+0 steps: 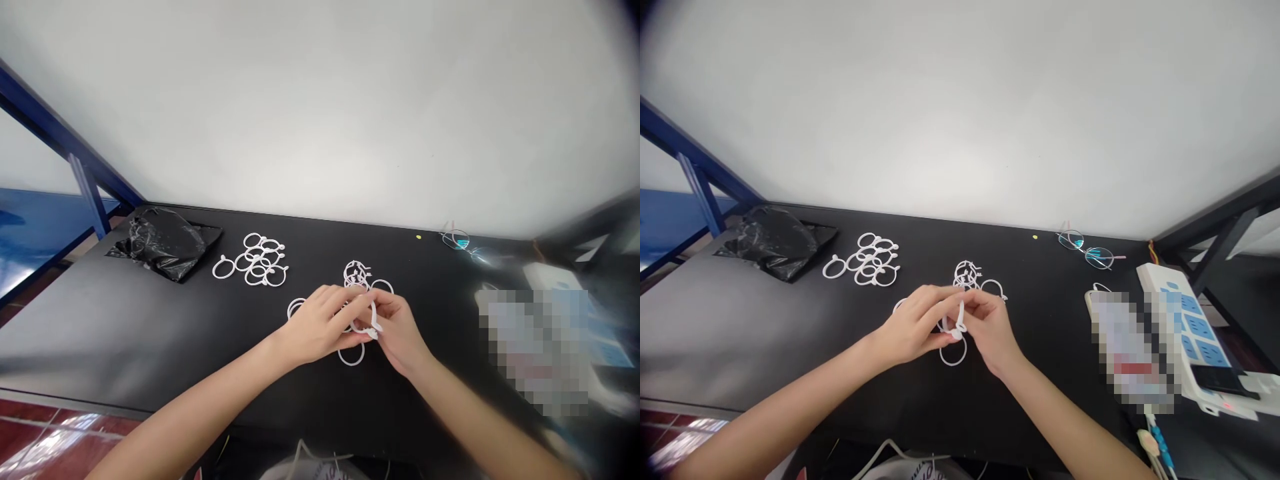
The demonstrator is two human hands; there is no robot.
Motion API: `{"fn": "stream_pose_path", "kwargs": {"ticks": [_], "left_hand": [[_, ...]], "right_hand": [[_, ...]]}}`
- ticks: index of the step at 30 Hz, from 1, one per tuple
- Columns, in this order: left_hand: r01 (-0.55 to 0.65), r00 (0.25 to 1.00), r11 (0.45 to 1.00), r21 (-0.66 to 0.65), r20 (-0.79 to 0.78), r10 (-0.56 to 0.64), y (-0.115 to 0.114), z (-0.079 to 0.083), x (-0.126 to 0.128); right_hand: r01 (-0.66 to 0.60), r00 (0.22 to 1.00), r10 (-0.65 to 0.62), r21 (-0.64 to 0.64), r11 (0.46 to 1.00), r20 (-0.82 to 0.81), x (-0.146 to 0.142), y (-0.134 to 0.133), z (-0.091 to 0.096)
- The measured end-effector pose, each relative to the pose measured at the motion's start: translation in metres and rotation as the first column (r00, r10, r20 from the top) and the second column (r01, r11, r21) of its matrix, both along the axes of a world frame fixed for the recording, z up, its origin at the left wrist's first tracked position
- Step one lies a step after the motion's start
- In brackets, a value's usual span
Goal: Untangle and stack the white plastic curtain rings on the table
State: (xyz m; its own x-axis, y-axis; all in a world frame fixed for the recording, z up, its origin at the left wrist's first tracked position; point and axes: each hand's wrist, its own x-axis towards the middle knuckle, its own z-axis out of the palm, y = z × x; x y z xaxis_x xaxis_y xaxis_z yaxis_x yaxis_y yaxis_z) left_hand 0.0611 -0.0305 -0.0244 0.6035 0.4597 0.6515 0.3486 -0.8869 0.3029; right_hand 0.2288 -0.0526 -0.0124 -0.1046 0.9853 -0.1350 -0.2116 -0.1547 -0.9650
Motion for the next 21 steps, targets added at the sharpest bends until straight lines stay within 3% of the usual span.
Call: {"fn": "stream_pose_path", "kwargs": {"ticks": [3,6,8,10,13,17,21], "left_hand": [[0.062,0.995,0.988,-0.145,0.091,-0.049,-0.003,0.0,0.0],[0.088,0.981,0.933,-0.349,0.193,-0.021,0.0,0.001,-0.005],[0.075,0.975,0.892,-0.447,0.22,0.028,0.002,0.003,-0.009],[0.076,0.972,0.859,-0.507,0.23,0.05,0.003,0.006,-0.011],[0.125,0.974,0.808,-0.576,0.226,0.01,0.006,0.012,-0.014],[0.187,0.973,0.741,-0.645,0.226,-0.048,0.009,0.018,-0.019],[0.258,0.959,0.679,-0.688,0.267,-0.094,0.01,0.018,-0.02]], "right_hand": [[-0.106,0.993,0.105,0.018,0.994,0.054,-0.003,-0.004,0.001],[-0.022,0.983,-0.021,0.23,0.973,0.184,0.006,-0.004,-0.002],[0.039,0.956,-0.167,0.458,0.888,0.243,0.013,-0.005,-0.005],[-0.006,0.919,-0.252,0.65,0.76,0.303,0.014,-0.007,-0.009],[-0.095,0.876,-0.32,0.78,0.619,0.361,0.009,-0.009,-0.011],[-0.092,0.865,-0.372,0.834,0.544,0.337,0.001,-0.012,-0.011],[-0.073,0.85,-0.419,0.859,0.507,0.319,0.0,-0.018,-0.014]]}}
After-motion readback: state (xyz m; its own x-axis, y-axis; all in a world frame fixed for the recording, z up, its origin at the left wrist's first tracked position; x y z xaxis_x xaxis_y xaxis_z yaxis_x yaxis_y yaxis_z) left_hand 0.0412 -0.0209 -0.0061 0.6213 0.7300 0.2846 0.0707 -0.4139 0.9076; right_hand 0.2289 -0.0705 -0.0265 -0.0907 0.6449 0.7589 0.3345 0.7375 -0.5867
